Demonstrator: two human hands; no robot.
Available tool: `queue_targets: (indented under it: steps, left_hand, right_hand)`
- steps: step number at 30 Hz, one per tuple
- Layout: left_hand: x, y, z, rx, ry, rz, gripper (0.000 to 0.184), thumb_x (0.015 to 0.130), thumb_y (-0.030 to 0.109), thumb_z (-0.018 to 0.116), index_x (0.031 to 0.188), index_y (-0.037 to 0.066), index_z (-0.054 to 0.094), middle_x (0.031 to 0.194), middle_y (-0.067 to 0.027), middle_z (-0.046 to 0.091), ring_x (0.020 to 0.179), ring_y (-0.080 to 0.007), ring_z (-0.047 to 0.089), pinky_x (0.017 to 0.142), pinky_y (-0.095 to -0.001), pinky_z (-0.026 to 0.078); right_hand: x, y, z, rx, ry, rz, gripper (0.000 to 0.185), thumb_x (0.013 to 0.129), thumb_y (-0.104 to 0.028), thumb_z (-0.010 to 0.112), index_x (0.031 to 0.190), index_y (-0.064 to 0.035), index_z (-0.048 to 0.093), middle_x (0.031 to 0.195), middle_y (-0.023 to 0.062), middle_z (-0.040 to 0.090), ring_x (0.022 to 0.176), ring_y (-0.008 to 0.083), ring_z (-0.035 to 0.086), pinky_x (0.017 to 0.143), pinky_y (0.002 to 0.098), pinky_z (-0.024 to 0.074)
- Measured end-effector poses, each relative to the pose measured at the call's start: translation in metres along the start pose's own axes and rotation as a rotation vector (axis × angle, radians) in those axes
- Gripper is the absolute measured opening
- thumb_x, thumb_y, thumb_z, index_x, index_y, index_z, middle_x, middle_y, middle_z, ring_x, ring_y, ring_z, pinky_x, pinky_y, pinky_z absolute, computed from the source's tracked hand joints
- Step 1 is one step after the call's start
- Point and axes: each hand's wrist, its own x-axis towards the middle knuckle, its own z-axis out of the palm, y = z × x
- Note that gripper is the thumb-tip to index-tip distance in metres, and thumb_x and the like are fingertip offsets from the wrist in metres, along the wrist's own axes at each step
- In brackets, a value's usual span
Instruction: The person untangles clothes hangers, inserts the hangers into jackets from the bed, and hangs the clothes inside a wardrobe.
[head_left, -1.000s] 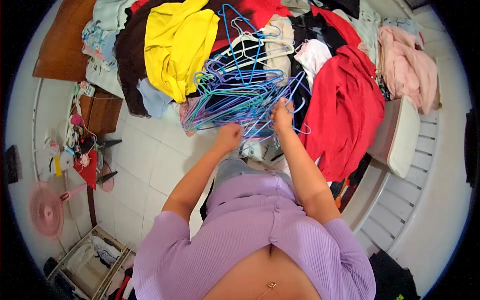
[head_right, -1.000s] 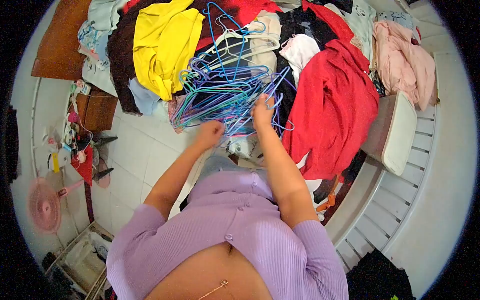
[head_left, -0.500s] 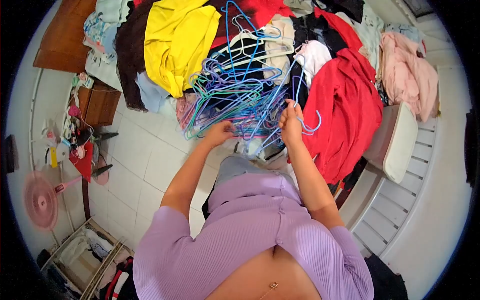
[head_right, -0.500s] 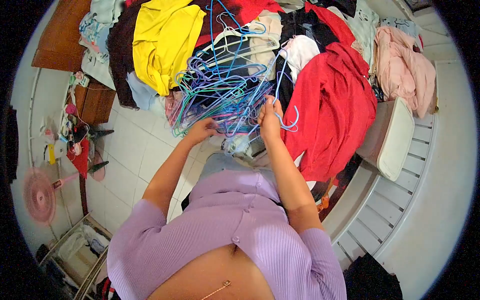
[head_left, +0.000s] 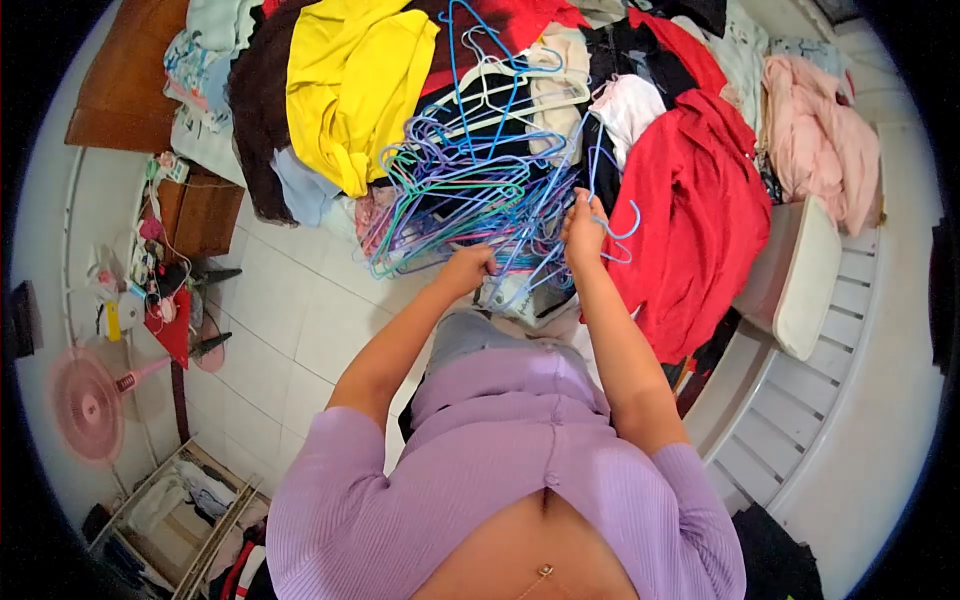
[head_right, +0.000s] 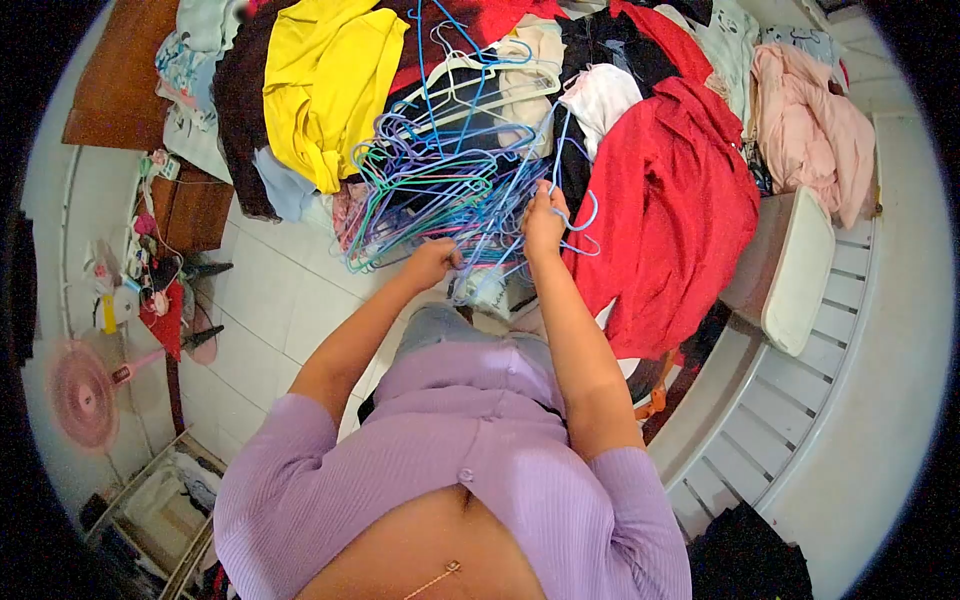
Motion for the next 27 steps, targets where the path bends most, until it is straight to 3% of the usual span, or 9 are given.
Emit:
queue_targets:
  steps: [5,10,13,16,19,21,23,24,27]
  left_hand:
    - [0.002,-0.010,-0.013,-0.058,0.094,0.007,0.014,0.065,-0.012,0.048,0.072,0.001,0.051,0.076,-0.0133,0.055,0.073,-0.0313,0.058,0.063,-0.0352,0.045]
    - [-0.003,-0.034,-0.020,-0.018,0.315,-0.163,0.012,0.068,-0.011,0.047,0.073,0.000,0.050,0.075,-0.0134,0.057,0.071,-0.0263,0.059,0.064,-0.0312,0.045]
    - [0.004,-0.031,-0.022,0.028,0.274,-0.273,0.018,0.065,-0.005,0.048,0.077,0.005,0.057,0.075,-0.0120,0.055,0.072,-0.0316,0.056,0.064,-0.0348,0.043]
    - [0.007,-0.033,-0.017,-0.106,0.183,-0.179,0.025,0.069,-0.003,0.050,0.088,0.010,0.062,0.083,-0.0106,0.056,0.077,-0.0314,0.056,0.067,-0.0352,0.044]
    - [0.004,-0.035,-0.011,-0.033,0.077,-0.163,0.028,0.074,0.001,0.053,0.096,0.015,0.063,0.090,-0.0092,0.055,0.082,-0.0312,0.055,0.070,-0.0362,0.043]
    - [0.002,-0.041,-0.005,-0.040,0.019,-0.209,0.021,0.077,0.004,0.054,0.093,0.015,0.062,0.091,-0.0091,0.055,0.083,-0.0316,0.055,0.072,-0.0370,0.043]
    - [0.001,-0.051,0.002,-0.002,0.088,-0.099,0.023,0.078,-0.003,0.054,0.098,0.005,0.061,0.089,-0.0106,0.053,0.080,-0.0280,0.054,0.069,-0.0328,0.043]
    - [0.001,-0.053,0.001,0.003,0.086,-0.104,0.023,0.078,-0.003,0.054,0.098,0.005,0.061,0.089,-0.0106,0.053,0.080,-0.0280,0.054,0.069,-0.0328,0.043]
    - [0.000,-0.060,-0.002,0.004,0.080,-0.094,0.026,0.078,-0.006,0.050,0.099,0.005,0.061,0.090,-0.0105,0.054,0.080,-0.0257,0.054,0.070,-0.0314,0.043]
  right_hand:
    - [0.011,0.018,-0.002,-0.073,0.094,0.019,0.018,0.094,-0.025,0.048,0.097,-0.0084,0.054,0.055,-0.0048,0.037,0.040,0.0045,0.032,0.034,0.0216,0.0263]
    - [0.012,-0.027,-0.008,0.346,-0.121,0.106,0.020,0.095,-0.023,0.045,0.109,-0.0082,0.051,0.053,-0.0064,0.024,0.041,0.0036,0.021,0.035,0.0196,0.0156]
    - [0.006,-0.031,-0.023,0.446,-0.153,0.137,0.021,0.095,-0.025,0.045,0.110,-0.0114,0.051,0.053,-0.0052,0.025,0.042,0.0044,0.022,0.035,0.0194,0.0167]
    - [-0.008,-0.020,-0.032,0.528,-0.035,0.154,0.022,0.095,-0.026,0.045,0.111,-0.0127,0.051,0.053,-0.0047,0.025,0.042,0.0049,0.023,0.035,0.0192,0.0179]
    - [-0.010,-0.005,-0.039,0.613,0.022,0.153,0.023,0.094,-0.028,0.047,0.112,-0.0137,0.051,0.053,-0.0044,0.025,0.042,0.0053,0.023,0.036,0.0192,0.0188]
    - [-0.009,0.005,-0.040,0.617,0.034,0.151,0.023,0.094,-0.028,0.047,0.112,-0.0148,0.051,0.053,-0.0045,0.026,0.042,0.0054,0.023,0.036,0.0195,0.0188]
    - [-0.006,0.012,-0.036,0.604,0.039,0.168,0.022,0.094,-0.028,0.047,0.112,-0.0153,0.051,0.053,-0.0046,0.026,0.042,0.0056,0.023,0.036,0.0199,0.0187]
    - [-0.004,0.016,-0.035,0.569,0.038,0.146,0.021,0.096,-0.030,0.042,0.109,-0.0143,0.050,0.054,-0.0047,0.027,0.043,0.0054,0.025,0.036,0.0196,0.0206]
    - [0.005,0.027,-0.030,0.636,0.052,0.143,0.022,0.095,-0.031,0.044,0.108,-0.0148,0.051,0.054,-0.0048,0.027,0.043,0.0055,0.025,0.036,0.0199,0.0208]
